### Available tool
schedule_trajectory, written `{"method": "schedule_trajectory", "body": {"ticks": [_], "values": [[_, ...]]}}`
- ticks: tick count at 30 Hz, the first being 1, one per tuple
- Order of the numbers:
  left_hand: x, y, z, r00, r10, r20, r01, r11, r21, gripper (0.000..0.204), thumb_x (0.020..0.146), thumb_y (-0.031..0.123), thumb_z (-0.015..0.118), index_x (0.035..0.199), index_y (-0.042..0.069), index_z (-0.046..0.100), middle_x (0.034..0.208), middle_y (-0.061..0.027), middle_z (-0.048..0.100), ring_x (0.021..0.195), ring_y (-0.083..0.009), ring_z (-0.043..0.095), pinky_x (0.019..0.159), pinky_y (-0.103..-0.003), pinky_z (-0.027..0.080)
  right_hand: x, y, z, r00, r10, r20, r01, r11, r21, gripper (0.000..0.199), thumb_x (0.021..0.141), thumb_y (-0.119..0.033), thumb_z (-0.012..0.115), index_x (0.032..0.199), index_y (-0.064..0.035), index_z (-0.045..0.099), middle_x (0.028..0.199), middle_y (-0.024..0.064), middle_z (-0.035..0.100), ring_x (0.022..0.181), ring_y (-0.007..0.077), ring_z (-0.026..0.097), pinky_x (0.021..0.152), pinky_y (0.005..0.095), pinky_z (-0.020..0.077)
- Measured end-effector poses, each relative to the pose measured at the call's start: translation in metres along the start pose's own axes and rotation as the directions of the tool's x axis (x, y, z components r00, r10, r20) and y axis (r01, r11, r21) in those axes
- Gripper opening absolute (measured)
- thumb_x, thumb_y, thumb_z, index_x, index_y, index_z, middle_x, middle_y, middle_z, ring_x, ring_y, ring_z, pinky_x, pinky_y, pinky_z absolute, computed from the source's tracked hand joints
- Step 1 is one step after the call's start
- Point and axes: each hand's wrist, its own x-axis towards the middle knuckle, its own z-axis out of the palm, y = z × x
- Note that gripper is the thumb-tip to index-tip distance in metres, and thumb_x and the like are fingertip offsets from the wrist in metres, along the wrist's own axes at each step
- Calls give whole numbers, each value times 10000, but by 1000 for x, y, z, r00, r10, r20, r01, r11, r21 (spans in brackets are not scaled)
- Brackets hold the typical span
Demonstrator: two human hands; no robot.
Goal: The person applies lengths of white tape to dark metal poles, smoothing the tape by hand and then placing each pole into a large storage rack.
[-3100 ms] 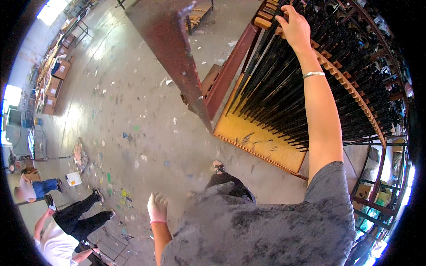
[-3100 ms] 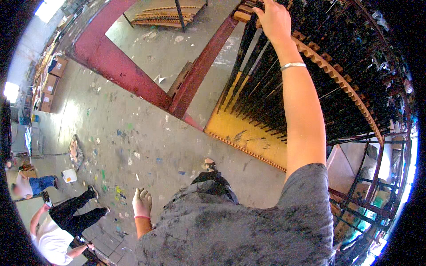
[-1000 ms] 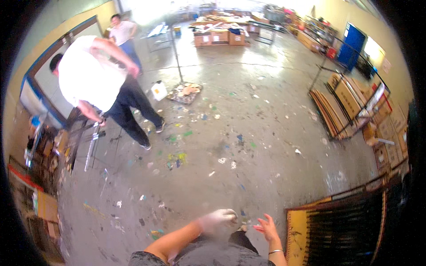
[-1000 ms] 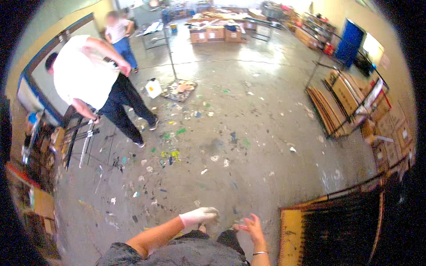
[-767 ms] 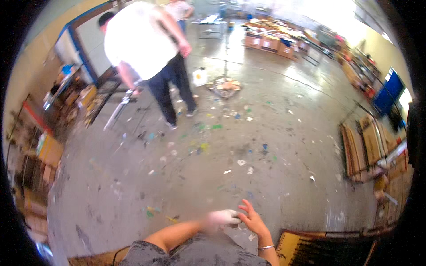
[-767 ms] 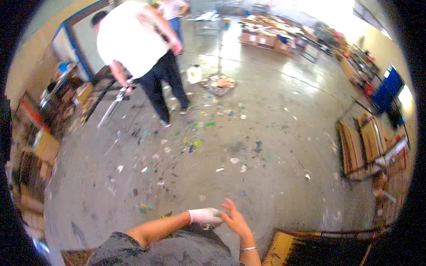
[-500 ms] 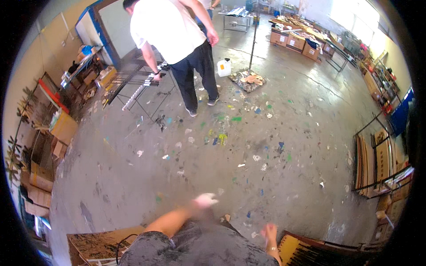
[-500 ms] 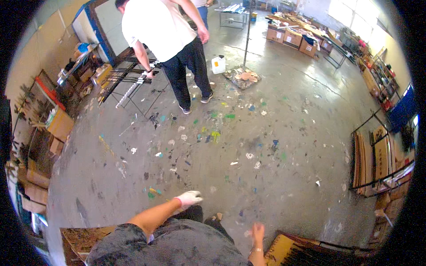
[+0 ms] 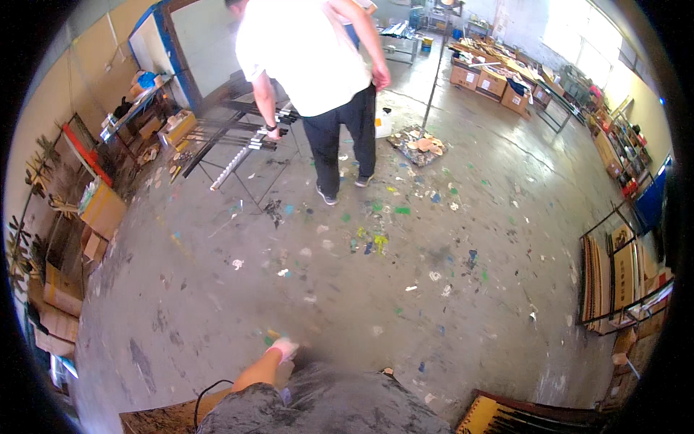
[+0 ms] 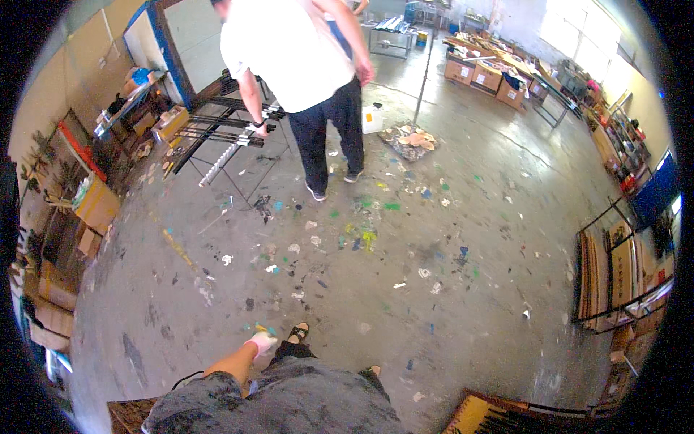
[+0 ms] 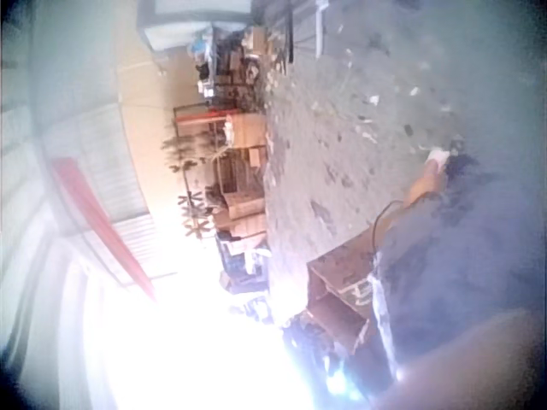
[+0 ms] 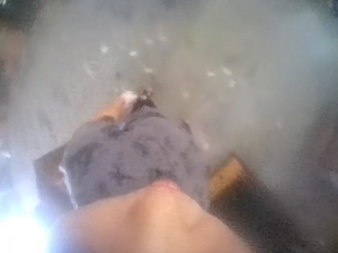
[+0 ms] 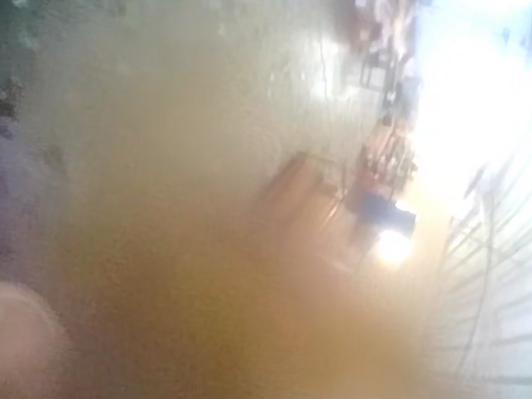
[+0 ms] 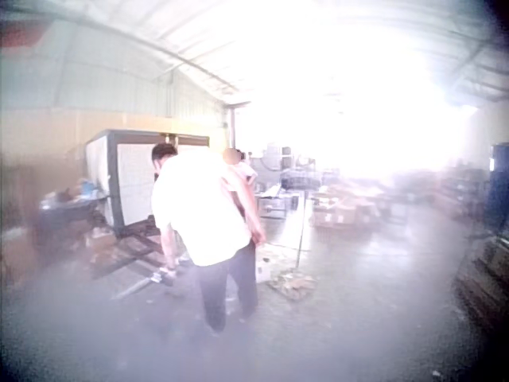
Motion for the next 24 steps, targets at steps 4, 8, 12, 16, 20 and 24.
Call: {"method": "schedule_trajectory", "body": {"ticks": [4,8,12,16,20,24], "values": [[19,46,-56,843,525,-115,-447,805,390,540,795,391,548,1146,-19,530,1145,-223,549,1053,-343,530,886,-385,419,-12,-33,72,982,-185,46,184,983,8,124,810,-104,600,873,-13,544,767,93,607,577,166,577,500,268,490],[39,41,-102,753,608,-251,-555,792,255,526,795,400,533,1131,-4,546,1165,-221,536,1074,-357,514,916,-391,396,10,-75,120,834,-539,123,551,825,-121,130,818,-94,585,907,-8,544,770,96,614,579,165,586,492,260,479],[-3,30,-145,856,440,-272,-449,893,33,501,796,399,522,1096,1,566,1137,-223,548,1065,-344,520,886,-388,414,36,-113,131,727,-683,75,679,699,-223,157,850,-96,551,979,-11,524,774,95,611,579,158,590,482,255,465],[40,-77,-167,959,215,-184,-178,964,198,447,796,395,515,973,1,629,953,-197,631,922,-335,593,808,-387,461,24,-109,151,902,-404,-149,413,911,28,165,851,-124,557,979,-25,527,751,97,603,587,161,598,489,269,478],[66,-185,-189,988,-30,-152,45,994,96,379,792,346,514,896,9,652,904,-161,651,845,-304,621,753,-396,479,14,-42,175,981,-191,-43,189,981,-31,189,851,-132,558,998,-19,525,766,106,612,600,173,604,503,284,485],[75,-203,-210,989,29,-144,-6,988,157,335,784,308,526,895,15,644,882,-137,657,819,-280,625,716,-404,483,-16,-8,212,999,-38,-25,35,994,-99,219,850,-139,561,1024,-13,523,783,111,620,618,181,610,526,292,490]]}}
